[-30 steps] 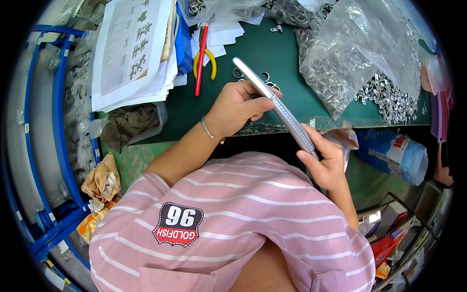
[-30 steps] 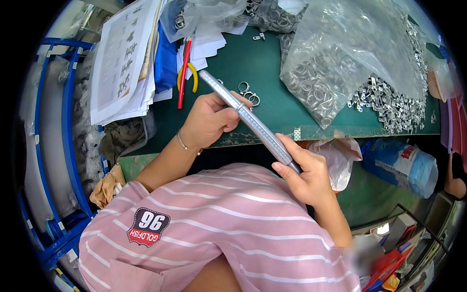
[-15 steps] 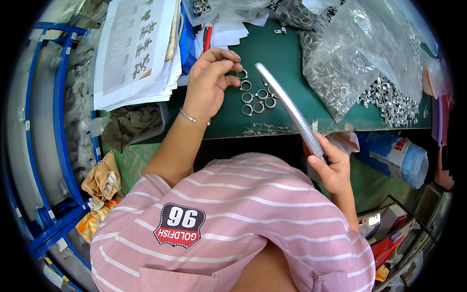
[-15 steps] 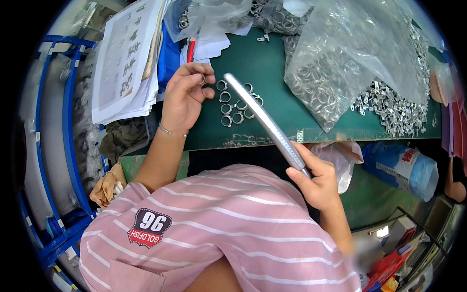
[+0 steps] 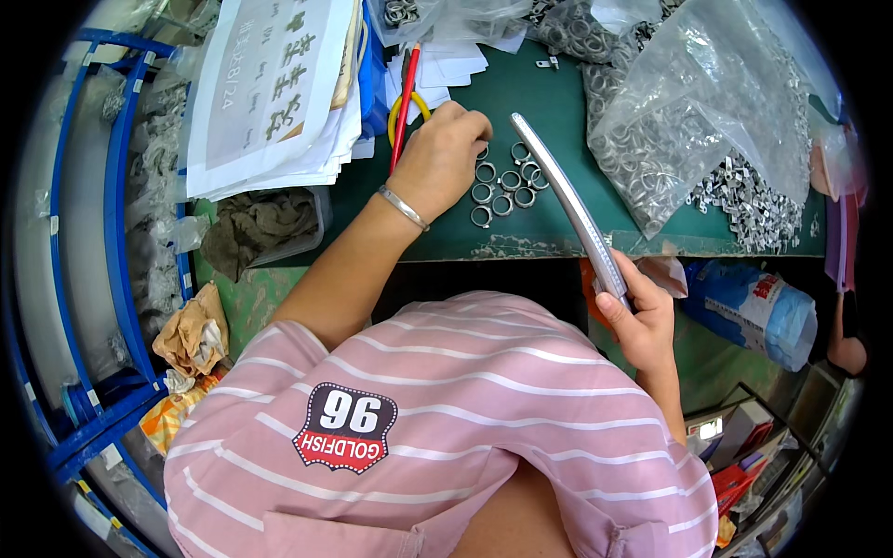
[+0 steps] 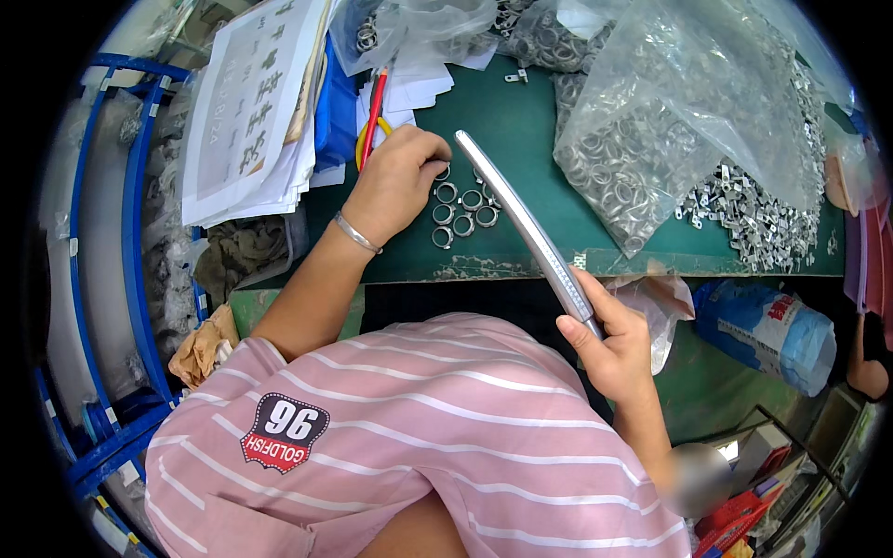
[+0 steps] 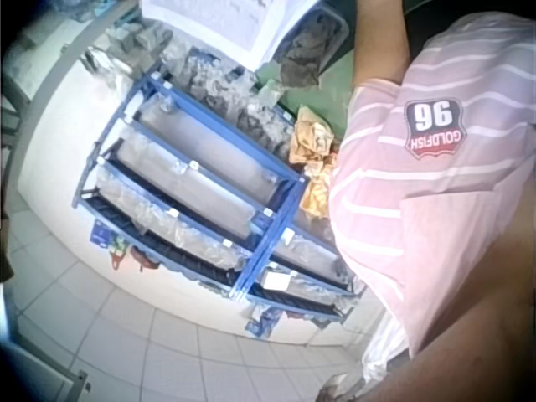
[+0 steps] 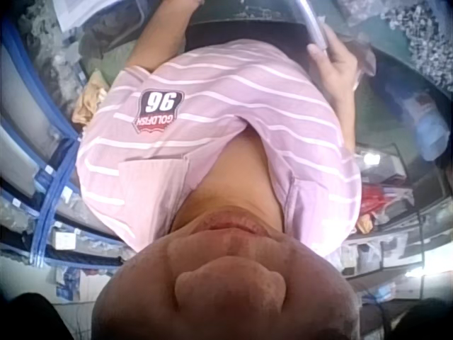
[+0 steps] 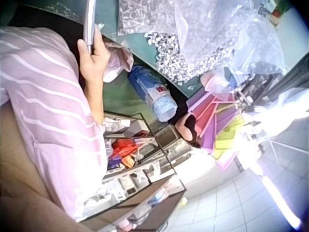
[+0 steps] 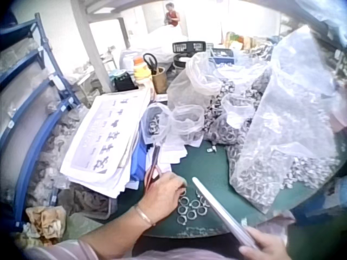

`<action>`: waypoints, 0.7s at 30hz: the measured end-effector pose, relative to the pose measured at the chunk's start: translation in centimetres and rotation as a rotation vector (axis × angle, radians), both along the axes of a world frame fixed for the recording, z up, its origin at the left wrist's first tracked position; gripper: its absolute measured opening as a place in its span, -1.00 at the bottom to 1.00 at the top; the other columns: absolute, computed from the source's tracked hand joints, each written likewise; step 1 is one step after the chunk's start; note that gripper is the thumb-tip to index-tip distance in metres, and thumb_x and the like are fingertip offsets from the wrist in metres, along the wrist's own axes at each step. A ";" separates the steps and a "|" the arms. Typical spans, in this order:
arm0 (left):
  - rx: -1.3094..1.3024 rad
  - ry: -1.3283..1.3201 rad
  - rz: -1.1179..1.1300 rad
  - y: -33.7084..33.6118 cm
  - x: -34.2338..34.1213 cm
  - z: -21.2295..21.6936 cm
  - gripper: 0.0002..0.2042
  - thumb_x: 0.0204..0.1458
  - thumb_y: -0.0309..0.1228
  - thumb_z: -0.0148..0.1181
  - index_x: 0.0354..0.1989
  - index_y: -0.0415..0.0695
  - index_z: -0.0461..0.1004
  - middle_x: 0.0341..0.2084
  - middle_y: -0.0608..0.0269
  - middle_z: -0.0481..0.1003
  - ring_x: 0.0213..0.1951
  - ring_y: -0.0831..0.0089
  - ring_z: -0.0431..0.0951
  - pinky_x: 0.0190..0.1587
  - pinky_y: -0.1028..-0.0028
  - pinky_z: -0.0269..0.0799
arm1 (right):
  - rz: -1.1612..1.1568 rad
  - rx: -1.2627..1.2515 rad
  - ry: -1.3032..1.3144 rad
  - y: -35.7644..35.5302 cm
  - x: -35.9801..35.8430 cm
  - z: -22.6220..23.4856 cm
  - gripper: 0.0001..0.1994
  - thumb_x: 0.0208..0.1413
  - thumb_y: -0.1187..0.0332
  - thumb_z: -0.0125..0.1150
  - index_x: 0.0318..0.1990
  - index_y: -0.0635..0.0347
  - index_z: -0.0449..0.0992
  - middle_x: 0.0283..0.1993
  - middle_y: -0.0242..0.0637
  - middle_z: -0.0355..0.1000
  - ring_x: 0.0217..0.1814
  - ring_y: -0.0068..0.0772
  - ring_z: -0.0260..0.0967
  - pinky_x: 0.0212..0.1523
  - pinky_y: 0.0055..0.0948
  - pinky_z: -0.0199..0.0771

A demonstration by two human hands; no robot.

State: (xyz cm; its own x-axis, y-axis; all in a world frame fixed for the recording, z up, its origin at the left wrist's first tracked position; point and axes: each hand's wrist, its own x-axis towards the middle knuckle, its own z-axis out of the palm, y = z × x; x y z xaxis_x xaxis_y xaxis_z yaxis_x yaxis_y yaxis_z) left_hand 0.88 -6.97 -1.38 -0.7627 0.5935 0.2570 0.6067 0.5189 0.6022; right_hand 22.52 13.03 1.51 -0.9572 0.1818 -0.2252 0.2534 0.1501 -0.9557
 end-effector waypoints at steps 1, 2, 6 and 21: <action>-0.001 -0.006 -0.020 -0.1 0.0 0.0 -0.89 -0.17 -0.58 0.20 -0.41 -0.23 0.49 -0.47 0.09 0.39 -0.34 0.17 0.43 -0.26 0.34 0.34 | 0.001 0.001 0.003 0.0 0.0 0.0 -0.52 -0.03 0.41 0.25 0.07 0.38 0.33 -0.37 -0.36 0.40 -0.40 -0.68 0.23 -0.33 -0.69 0.26; -0.002 -0.012 -0.040 -0.2 0.0 0.1 -0.88 -0.17 -0.58 0.20 -0.40 -0.23 0.49 -0.47 0.08 0.39 -0.33 0.16 0.43 -0.25 0.34 0.34 | 0.001 0.002 0.006 0.0 -0.1 0.0 -0.52 -0.03 0.41 0.25 0.07 0.39 0.33 -0.37 -0.35 0.40 -0.39 -0.68 0.23 -0.33 -0.69 0.26; -0.026 0.069 -0.083 -0.2 -0.4 0.0 -0.87 -0.11 -0.60 0.15 -0.33 -0.23 0.47 -0.47 0.16 0.41 -0.39 0.31 0.45 -0.37 0.45 0.37 | -0.014 -0.002 0.020 -0.1 -0.1 -0.1 -0.53 -0.03 0.41 0.25 0.06 0.39 0.34 -0.37 -0.34 0.41 -0.39 -0.67 0.24 -0.32 -0.68 0.27; 0.957 -1.290 -0.167 -0.7 0.9 0.6 -0.73 0.02 -0.59 0.09 -0.07 -0.31 0.38 -0.37 0.22 0.42 -0.42 0.68 0.36 -0.51 0.79 0.24 | 0.098 0.074 0.059 -0.3 -0.1 0.0 -0.53 -0.08 0.46 0.27 0.03 0.40 0.36 -0.34 -0.16 0.46 -0.33 -0.58 0.36 -0.28 -0.61 0.33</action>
